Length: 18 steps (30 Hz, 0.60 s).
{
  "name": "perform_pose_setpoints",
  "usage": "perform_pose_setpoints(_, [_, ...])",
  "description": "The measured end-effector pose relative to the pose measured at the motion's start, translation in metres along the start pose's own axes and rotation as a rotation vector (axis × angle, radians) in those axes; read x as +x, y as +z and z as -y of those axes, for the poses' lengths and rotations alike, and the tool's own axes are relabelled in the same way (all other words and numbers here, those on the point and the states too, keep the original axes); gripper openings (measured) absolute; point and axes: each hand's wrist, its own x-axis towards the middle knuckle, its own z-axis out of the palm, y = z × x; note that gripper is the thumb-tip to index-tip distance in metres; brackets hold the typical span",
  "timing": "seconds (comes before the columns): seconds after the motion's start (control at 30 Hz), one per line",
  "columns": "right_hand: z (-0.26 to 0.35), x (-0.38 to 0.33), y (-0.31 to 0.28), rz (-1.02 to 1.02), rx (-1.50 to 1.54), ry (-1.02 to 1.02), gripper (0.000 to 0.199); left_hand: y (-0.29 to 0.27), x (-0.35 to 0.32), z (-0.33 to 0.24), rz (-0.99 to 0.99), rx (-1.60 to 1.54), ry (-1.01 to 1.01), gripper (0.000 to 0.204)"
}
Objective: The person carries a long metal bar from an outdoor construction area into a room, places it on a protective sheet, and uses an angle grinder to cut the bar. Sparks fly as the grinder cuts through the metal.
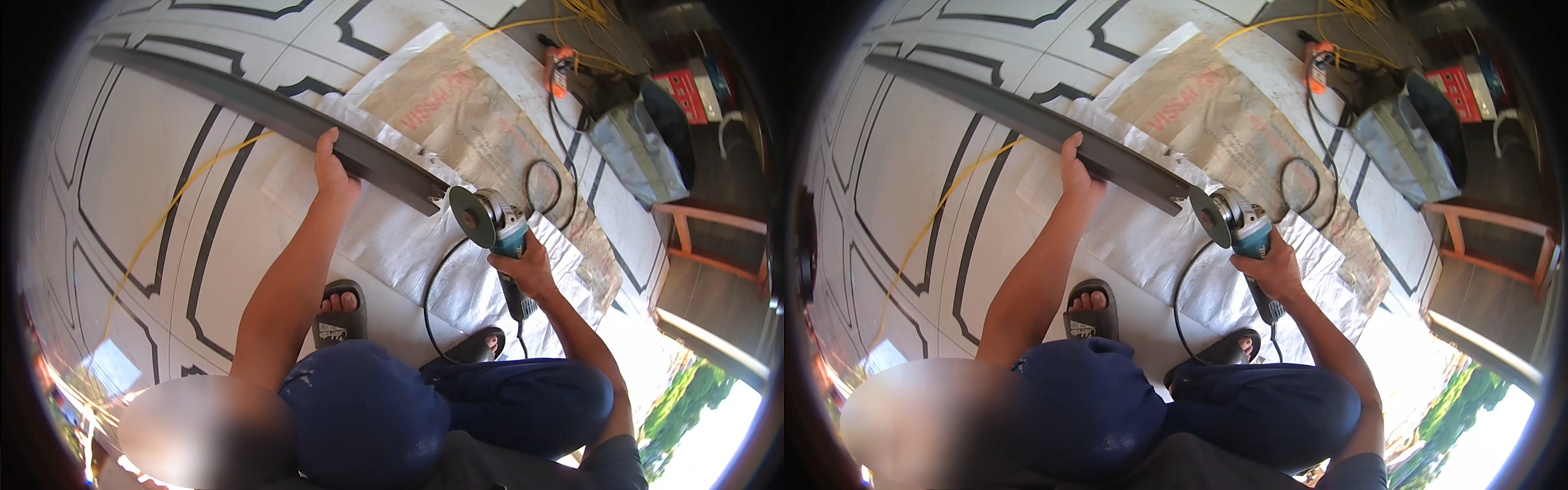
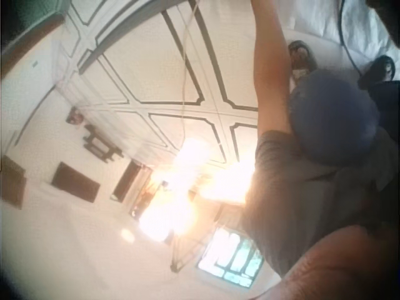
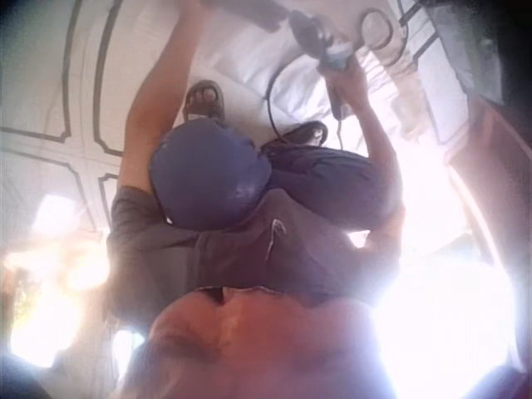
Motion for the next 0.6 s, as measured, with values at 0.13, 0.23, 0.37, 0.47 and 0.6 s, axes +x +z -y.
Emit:
perform_pose_setpoints(0.13, [-0.008, -0.014, 0.003, -0.133, 0.022, 0.004, 0.077, 0.013, -0.011, 0.022, 0.056, 0.027, -0.055, 0.037])
perform_pose_setpoints(0.23, [-0.014, -0.015, 0.005, -0.176, -0.01, 0.026, 0.078, 0.003, -0.013, 0.028, 0.121, 0.043, -0.065, 0.041])
perform_pose_setpoints(0.37, [-0.022, -0.01, 0.009, -0.153, -0.045, 0.056, 0.076, 0.003, -0.015, 0.025, 0.134, 0.087, -0.087, 0.039])
perform_pose_setpoints(0.47, [-0.024, -0.004, 0.012, -0.107, -0.074, 0.069, 0.079, -0.001, -0.012, 0.025, 0.141, 0.086, -0.075, 0.039])
perform_pose_setpoints(0.6, [-0.02, 0.0, 0.017, -0.134, -0.101, 0.013, 0.08, -0.009, -0.005, 0.024, 0.185, 0.097, -0.084, 0.04])
